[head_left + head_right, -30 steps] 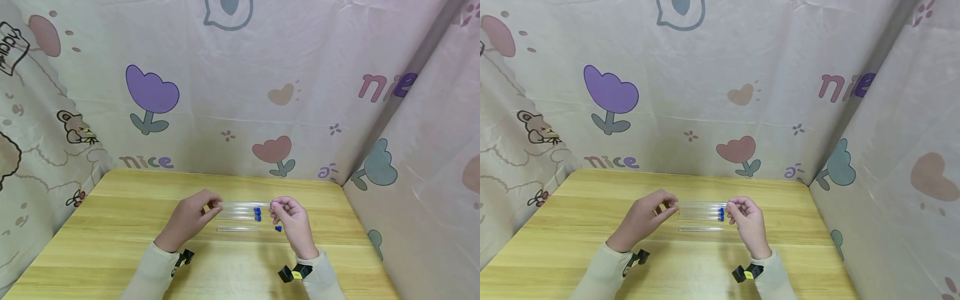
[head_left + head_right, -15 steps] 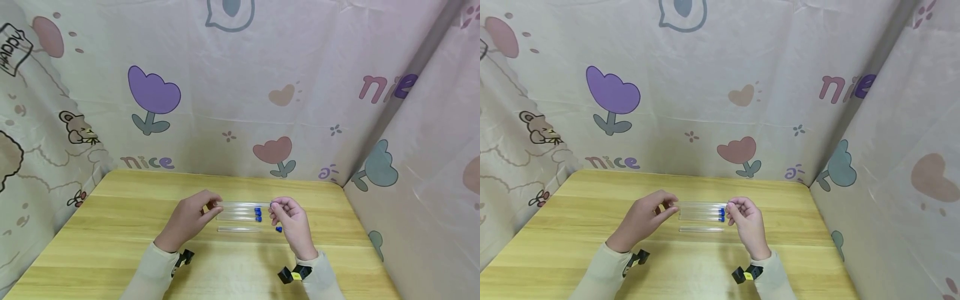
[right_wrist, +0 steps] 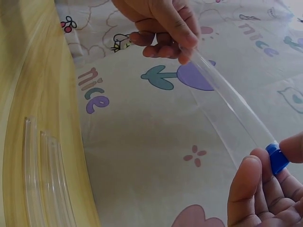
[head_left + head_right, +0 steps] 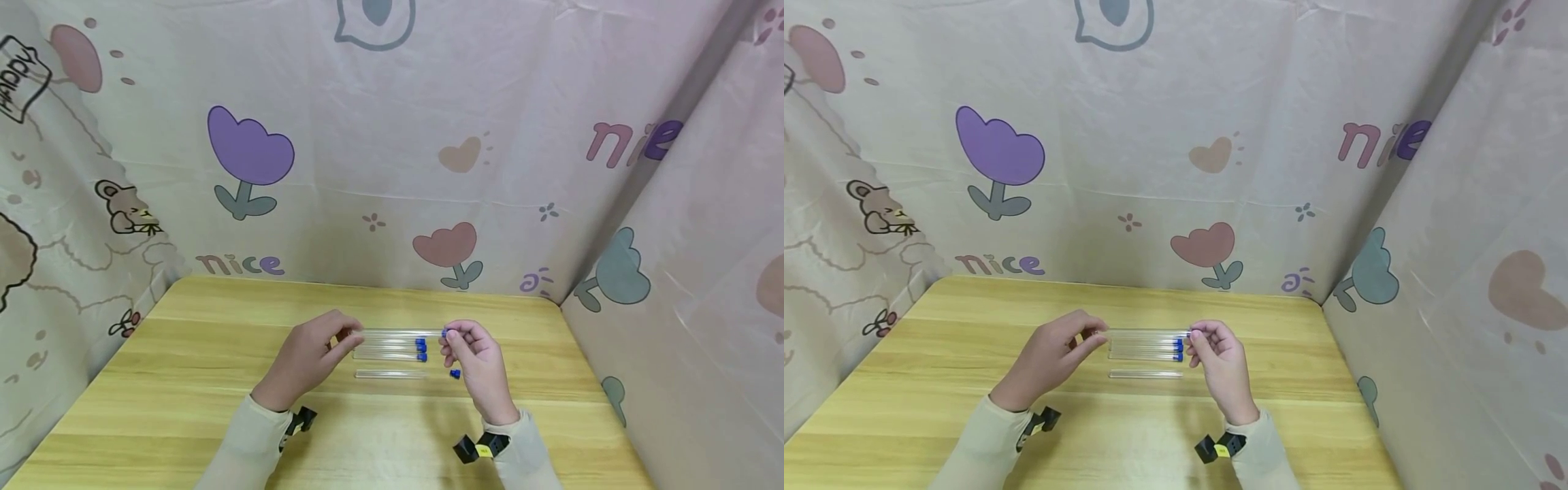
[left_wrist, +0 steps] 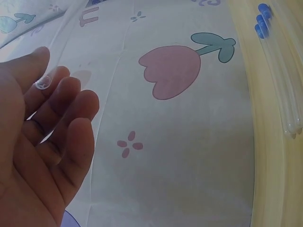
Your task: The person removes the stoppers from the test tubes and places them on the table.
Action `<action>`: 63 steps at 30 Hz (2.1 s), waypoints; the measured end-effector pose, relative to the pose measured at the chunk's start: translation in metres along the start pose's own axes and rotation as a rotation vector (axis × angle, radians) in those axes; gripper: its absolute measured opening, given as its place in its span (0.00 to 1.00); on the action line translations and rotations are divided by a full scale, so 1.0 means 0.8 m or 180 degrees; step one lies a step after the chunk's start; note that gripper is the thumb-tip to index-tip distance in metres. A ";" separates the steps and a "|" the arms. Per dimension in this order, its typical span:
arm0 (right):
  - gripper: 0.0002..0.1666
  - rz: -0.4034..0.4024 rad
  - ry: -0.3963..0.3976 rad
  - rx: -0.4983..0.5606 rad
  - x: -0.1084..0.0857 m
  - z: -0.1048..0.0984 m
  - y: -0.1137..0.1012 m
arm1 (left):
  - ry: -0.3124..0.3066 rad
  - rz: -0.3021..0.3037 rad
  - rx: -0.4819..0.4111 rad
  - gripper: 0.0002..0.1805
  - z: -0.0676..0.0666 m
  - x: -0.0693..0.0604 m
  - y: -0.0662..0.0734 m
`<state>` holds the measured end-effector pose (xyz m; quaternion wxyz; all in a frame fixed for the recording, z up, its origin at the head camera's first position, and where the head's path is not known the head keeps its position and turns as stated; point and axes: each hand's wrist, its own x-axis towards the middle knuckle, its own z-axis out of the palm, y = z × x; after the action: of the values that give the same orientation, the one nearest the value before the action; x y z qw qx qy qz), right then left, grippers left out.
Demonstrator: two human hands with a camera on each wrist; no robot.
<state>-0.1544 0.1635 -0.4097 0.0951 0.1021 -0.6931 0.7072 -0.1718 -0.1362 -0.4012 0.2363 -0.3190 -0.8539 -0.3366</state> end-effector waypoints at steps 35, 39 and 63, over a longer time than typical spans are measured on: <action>0.11 -0.0108 0.0138 0.0086 0.000 0.000 -0.003 | 0.0287 -0.0127 -0.0041 0.07 -0.005 0.001 0.001; 0.14 -0.0134 0.0257 0.0186 0.000 -0.002 -0.002 | 0.0204 -0.0207 -0.0074 0.07 -0.004 0.001 0.001; 0.11 -0.0147 0.0140 -0.0006 0.002 -0.003 0.001 | -0.0578 -0.0944 0.0145 0.08 0.052 -0.010 -0.028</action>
<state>-0.1558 0.1660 -0.4103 0.1267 0.1024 -0.6890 0.7062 -0.1899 -0.1219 -0.4432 0.1131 -0.2133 -0.9168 -0.3182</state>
